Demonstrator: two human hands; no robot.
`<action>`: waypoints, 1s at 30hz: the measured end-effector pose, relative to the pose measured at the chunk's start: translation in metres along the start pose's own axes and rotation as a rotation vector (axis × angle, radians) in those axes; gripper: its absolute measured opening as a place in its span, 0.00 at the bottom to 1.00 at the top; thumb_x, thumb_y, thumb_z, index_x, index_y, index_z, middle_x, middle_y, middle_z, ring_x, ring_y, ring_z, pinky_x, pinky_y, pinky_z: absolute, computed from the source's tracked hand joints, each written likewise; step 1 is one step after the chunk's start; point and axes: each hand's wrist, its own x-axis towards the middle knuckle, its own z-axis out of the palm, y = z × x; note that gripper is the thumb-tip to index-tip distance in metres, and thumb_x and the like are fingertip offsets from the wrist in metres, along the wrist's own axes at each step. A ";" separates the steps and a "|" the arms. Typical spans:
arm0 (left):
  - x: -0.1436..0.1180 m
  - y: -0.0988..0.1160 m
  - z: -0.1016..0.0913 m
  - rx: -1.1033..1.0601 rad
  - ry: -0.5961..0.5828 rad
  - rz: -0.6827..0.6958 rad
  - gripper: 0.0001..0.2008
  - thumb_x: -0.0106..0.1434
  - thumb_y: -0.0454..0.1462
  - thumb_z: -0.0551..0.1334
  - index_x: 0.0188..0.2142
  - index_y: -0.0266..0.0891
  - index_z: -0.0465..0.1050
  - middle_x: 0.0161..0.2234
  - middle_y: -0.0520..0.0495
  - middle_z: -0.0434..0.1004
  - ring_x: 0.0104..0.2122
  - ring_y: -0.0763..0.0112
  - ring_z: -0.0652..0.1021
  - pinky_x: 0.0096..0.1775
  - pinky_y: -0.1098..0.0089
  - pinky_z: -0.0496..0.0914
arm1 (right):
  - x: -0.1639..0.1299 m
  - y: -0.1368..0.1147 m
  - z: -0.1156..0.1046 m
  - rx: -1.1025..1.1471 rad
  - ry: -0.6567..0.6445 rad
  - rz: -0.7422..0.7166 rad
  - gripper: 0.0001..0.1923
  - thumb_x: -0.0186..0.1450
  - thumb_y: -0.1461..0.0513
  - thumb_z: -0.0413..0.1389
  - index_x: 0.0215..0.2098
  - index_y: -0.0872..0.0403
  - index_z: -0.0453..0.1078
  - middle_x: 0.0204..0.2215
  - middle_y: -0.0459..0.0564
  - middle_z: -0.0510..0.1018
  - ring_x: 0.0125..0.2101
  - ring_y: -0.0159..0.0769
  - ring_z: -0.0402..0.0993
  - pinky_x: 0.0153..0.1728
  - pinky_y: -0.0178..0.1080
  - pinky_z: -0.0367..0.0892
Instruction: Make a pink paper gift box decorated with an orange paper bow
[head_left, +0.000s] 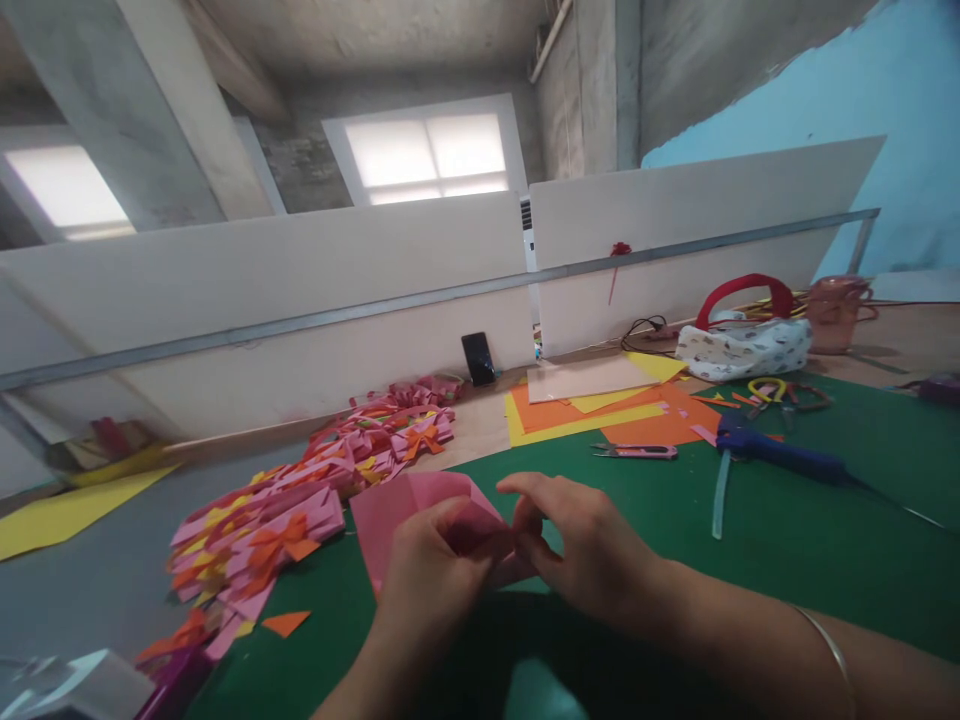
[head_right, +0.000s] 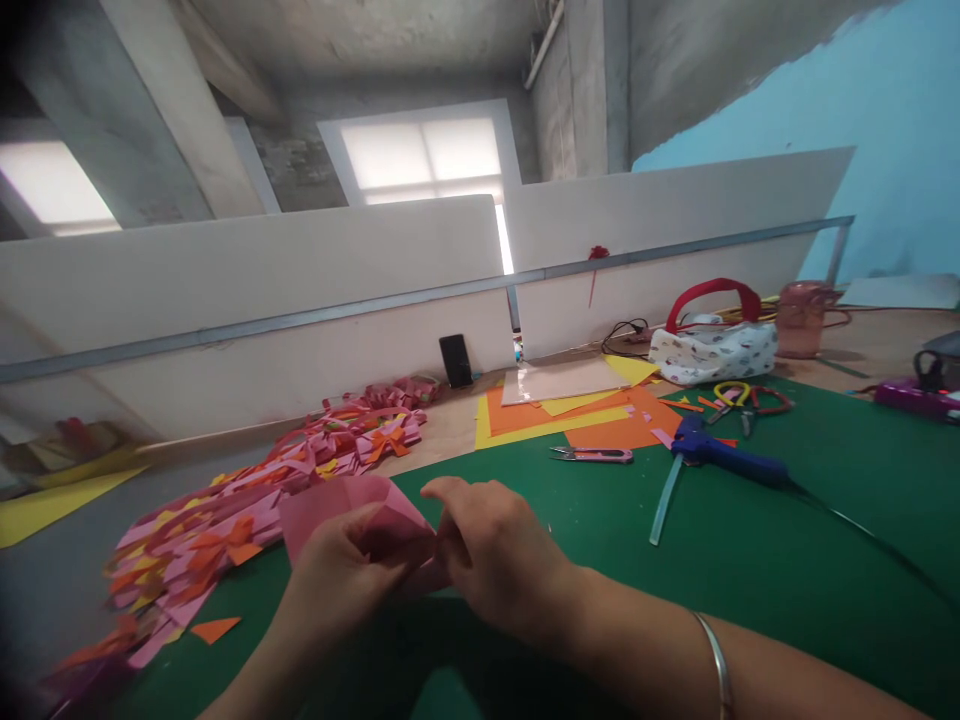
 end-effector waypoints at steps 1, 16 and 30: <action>0.000 0.000 0.000 -0.005 -0.005 -0.002 0.04 0.45 0.34 0.63 0.16 0.37 0.72 0.16 0.53 0.73 0.19 0.76 0.72 0.21 0.78 0.64 | 0.001 0.000 0.001 0.000 -0.001 -0.003 0.21 0.56 0.72 0.51 0.47 0.55 0.62 0.27 0.46 0.75 0.29 0.34 0.70 0.34 0.37 0.65; 0.005 -0.001 -0.006 -0.002 -0.033 0.002 0.04 0.49 0.34 0.61 0.21 0.36 0.74 0.20 0.52 0.76 0.21 0.74 0.73 0.23 0.77 0.65 | 0.002 -0.001 -0.004 0.091 -0.085 0.124 0.20 0.56 0.72 0.51 0.46 0.55 0.62 0.27 0.44 0.75 0.28 0.32 0.70 0.33 0.35 0.64; 0.013 -0.015 -0.014 0.239 0.014 0.158 0.16 0.49 0.32 0.60 0.40 0.38 0.71 0.29 0.51 0.77 0.27 0.69 0.76 0.28 0.71 0.69 | 0.006 0.009 -0.006 0.144 -0.168 0.260 0.18 0.55 0.72 0.51 0.43 0.54 0.65 0.26 0.44 0.76 0.27 0.33 0.71 0.29 0.35 0.64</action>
